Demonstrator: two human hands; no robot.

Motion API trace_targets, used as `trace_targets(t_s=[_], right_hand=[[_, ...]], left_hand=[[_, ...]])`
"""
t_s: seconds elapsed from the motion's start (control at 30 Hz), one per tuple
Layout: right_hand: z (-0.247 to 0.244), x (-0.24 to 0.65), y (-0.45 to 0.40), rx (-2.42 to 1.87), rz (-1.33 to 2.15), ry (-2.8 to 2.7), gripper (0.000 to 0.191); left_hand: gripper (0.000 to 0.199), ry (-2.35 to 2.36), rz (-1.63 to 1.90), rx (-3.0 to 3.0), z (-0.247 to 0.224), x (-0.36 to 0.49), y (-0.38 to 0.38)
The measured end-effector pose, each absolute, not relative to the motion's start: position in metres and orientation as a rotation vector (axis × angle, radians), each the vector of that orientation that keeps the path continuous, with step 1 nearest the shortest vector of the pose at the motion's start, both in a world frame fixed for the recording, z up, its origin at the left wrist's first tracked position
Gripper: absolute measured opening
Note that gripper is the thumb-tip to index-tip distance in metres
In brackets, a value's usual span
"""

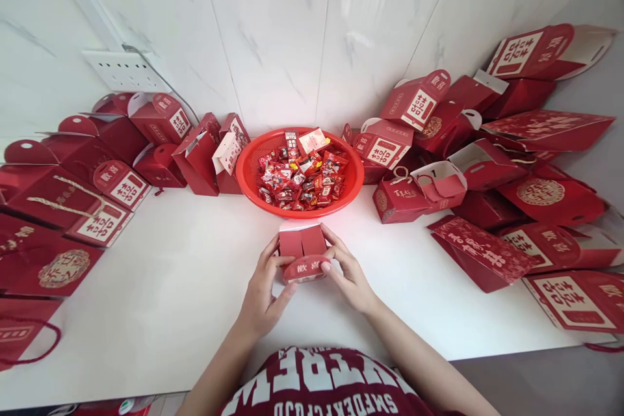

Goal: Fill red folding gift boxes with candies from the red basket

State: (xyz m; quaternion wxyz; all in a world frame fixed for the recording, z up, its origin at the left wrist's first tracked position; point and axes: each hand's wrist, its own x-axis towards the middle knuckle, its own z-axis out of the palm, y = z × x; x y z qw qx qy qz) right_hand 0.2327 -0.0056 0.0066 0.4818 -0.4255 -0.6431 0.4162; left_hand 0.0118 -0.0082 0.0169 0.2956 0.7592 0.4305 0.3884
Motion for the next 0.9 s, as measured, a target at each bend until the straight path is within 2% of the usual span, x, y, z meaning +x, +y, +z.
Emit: trace_targets(t_s=[0.07,0.1,0.2,0.3,0.4,0.5,0.7,0.9], right_hand=[[0.003,0.223,-0.004,-1.035,1.072,-1.406,0.018],[0.001,0.218,-0.003,-1.025,1.094,-1.336,0.024],[-0.003,0.211,0.000,-0.985,1.165,-1.220,0.064],[-0.004,0.212,0.000,-0.969,1.251,-1.176,0.084],[-0.004,0.216,-0.001,-0.967,1.333,-1.162,0.078],[-0.004,0.220,-0.002,-0.922,1.374,-1.219,0.065],[-0.001,0.227,-0.004,-0.885,1.296,-1.329,0.068],[0.001,0.230,-0.010,-0.894,1.284,-1.433,0.064]], left_hand=[[0.016,1.208,1.077,1.956,0.020,0.016,-0.008],[0.013,1.228,1.102,1.930,0.021,0.018,-0.008],[0.011,1.224,1.154,1.838,0.020,0.023,-0.008],[0.020,1.173,1.190,1.637,0.014,0.024,-0.008],[0.036,1.089,1.212,1.526,0.009,0.023,-0.007],[0.041,1.049,1.202,1.565,0.008,0.024,-0.005],[0.048,1.020,1.173,1.570,0.009,0.027,-0.007],[0.048,1.052,1.185,1.646,0.006,0.023,-0.013]])
